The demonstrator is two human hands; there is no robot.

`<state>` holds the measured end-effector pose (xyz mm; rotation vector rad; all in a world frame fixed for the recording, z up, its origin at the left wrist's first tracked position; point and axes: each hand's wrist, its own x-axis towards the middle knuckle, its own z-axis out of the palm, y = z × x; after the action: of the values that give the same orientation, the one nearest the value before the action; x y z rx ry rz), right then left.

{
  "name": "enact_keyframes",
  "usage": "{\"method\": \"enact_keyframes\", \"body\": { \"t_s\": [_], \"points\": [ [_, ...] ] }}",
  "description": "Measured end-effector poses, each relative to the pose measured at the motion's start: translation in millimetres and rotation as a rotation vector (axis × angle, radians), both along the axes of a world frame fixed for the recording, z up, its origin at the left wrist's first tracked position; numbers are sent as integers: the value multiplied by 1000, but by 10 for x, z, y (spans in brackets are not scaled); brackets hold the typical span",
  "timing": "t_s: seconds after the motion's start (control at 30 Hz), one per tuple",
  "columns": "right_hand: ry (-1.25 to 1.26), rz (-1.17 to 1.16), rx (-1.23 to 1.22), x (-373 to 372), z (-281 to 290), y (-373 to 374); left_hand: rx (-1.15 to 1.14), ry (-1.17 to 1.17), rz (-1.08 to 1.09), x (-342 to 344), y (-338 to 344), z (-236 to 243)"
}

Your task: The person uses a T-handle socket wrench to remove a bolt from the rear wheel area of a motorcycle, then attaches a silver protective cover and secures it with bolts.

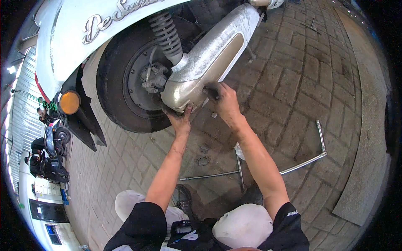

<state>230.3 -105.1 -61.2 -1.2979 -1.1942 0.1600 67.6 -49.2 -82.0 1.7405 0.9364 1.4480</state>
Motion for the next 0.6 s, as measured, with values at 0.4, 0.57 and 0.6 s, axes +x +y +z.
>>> {"method": "enact_keyframes", "body": {
  "t_s": [0.4,0.57,0.6],
  "points": [
    [-82,-70,-42,52,-98,-8,-11,2,-15,35,22,-57],
    [-90,-104,-27,8,-78,-34,-24,-1,21,47,-17,-34],
    [-83,-116,-36,11,-93,-33,-41,-16,22,79,-40,-30]
  ]
}}
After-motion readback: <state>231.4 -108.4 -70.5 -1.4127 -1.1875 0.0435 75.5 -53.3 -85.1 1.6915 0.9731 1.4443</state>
